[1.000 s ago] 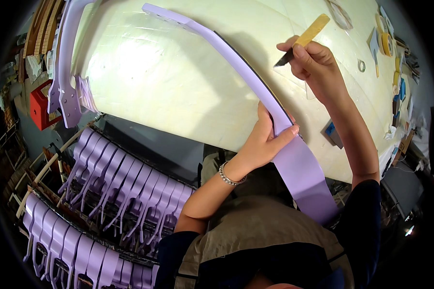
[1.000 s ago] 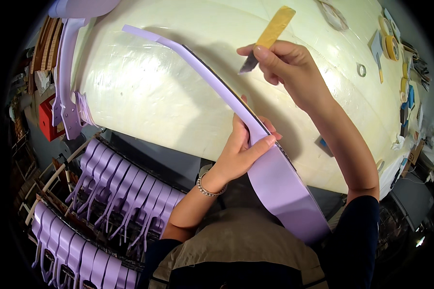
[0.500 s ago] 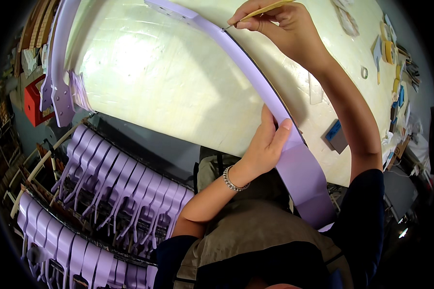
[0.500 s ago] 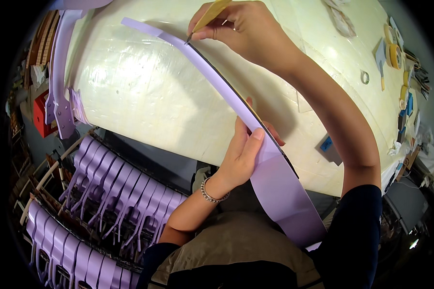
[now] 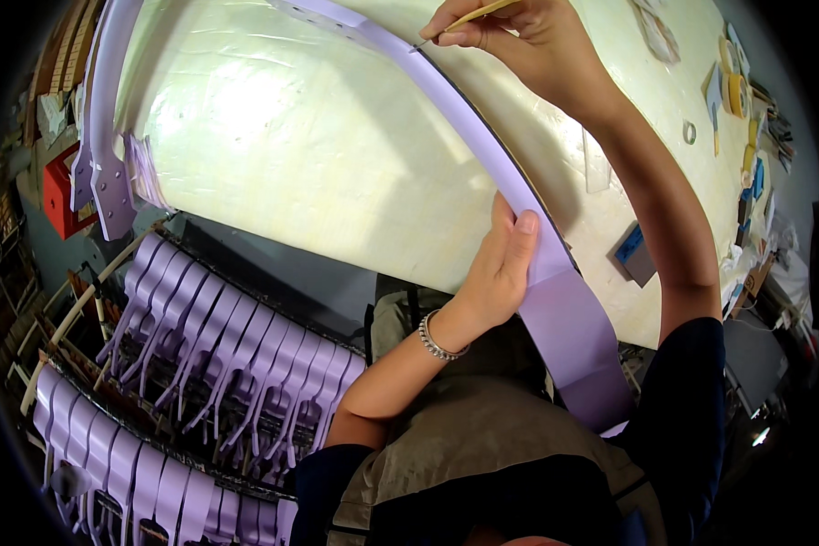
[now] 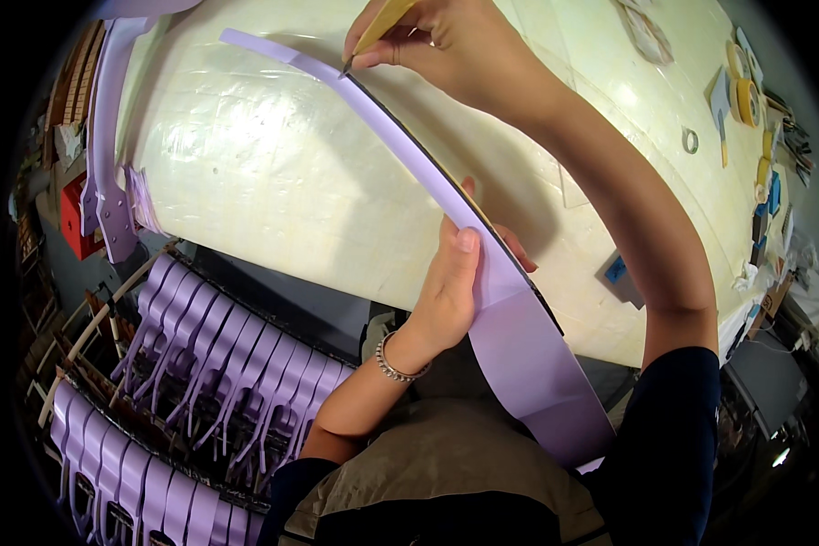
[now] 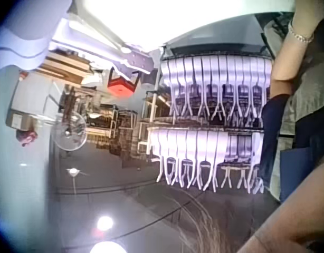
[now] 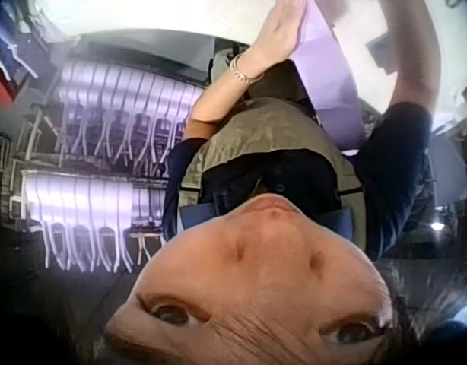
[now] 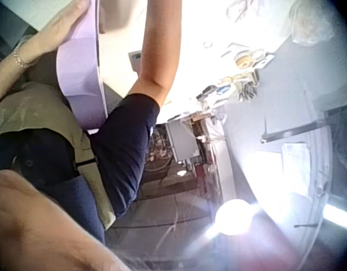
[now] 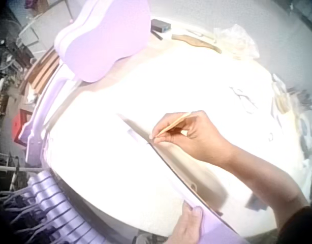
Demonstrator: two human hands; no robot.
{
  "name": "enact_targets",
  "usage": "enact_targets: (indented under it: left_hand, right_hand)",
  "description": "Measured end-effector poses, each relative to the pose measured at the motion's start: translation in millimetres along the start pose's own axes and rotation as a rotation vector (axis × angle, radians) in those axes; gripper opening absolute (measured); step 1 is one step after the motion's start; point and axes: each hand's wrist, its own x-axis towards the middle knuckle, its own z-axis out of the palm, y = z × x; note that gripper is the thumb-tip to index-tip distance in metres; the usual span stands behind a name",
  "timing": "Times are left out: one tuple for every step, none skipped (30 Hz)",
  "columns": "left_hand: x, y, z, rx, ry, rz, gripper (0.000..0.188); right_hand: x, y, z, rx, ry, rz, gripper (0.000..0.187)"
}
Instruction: The person repeatedly picks up light purple plastic guitar-shaped parts from a nearby rack. They use a small utility knife to scrape edges and a sanding block to smooth the surfaces of the parts. After finishing each item, the person places it back on the rack and retrieves another one to repeat the process.
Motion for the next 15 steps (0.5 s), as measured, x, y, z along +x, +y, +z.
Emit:
enact_targets:
  left_hand:
    - [0.1,0.2,0.0,-0.017,-0.005,0.0,0.067]
    - [0.0,0.3,-0.2,-0.032,-0.01,0.0,0.068]
    - [-0.3,0.5,-0.1,-0.059,-0.018,0.001,0.069]
    - [-0.6,2.2,0.6,-0.082,-0.022,0.001,0.073]
    - [-1.1,4.0,1.1,-0.104,-0.027,0.0,0.076]
    - [-0.9,3.5,1.4,-0.108,-0.024,0.001,0.077]
    - [-0.6,3.0,1.7,-0.112,-0.021,0.001,0.079]
    - [0.0,2.4,2.2,-0.115,-0.018,0.002,0.08]
    - [0.6,3.4,2.9,-0.116,-0.009,-0.004,0.085]
    - [1.0,6.3,3.9,-0.121,-0.008,-0.009,0.088]
    - [0.9,7.9,3.8,-0.118,-0.009,-0.014,0.09]
    - [0.5,8.5,3.8,-0.115,-0.005,-0.018,0.091]
    - [1.0,9.5,4.8,-0.127,0.005,-0.037,0.095]
    - [1.3,10.6,5.9,-0.138,0.009,-0.041,0.096]
    - [2.0,11.5,7.1,-0.151,0.017,-0.041,0.097]
  right_hand:
    - [-4.2,0.7,-2.6,0.007,-0.025,0.001,0.008]
    - [-8.1,1.9,-6.2,0.014,-0.05,0.001,0.009]
    - [-13.0,9.3,-9.6,-0.078,-0.08,-0.241,0.011]
    - [-19.3,11.4,-12.7,-0.09,-0.08,-0.249,0.008]
    - [-26.9,11.3,-14.7,-0.102,-0.08,-0.257,0.006]
    - [-32.6,12.2,-16.3,-0.112,-0.082,-0.269,0.005]
    - [-36.0,14.0,-16.9,-0.075,-0.082,-0.24,0.005]
    - [-35.0,14.2,-17.2,-0.092,-0.081,-0.25,0.005]
    - [-33.3,12.3,-16.5,-0.111,-0.075,-0.258,0.005]
    - [-31.4,9.5,-15.7,-0.13,-0.068,-0.265,0.005]
    - [-31.1,1.2,-14.3,-0.18,-0.078,-0.175,0.014]
    - [-31.6,2.7,-12.7,-0.169,-0.065,-0.186,0.009]
    - [-33.1,5.6,-11.1,-0.159,-0.051,-0.197,0.006]
    - [-35.2,8.3,-10.3,-0.149,-0.037,-0.207,0.005]
    - [-42.6,9.7,-14.0,-0.147,-0.058,-0.226,0.006]
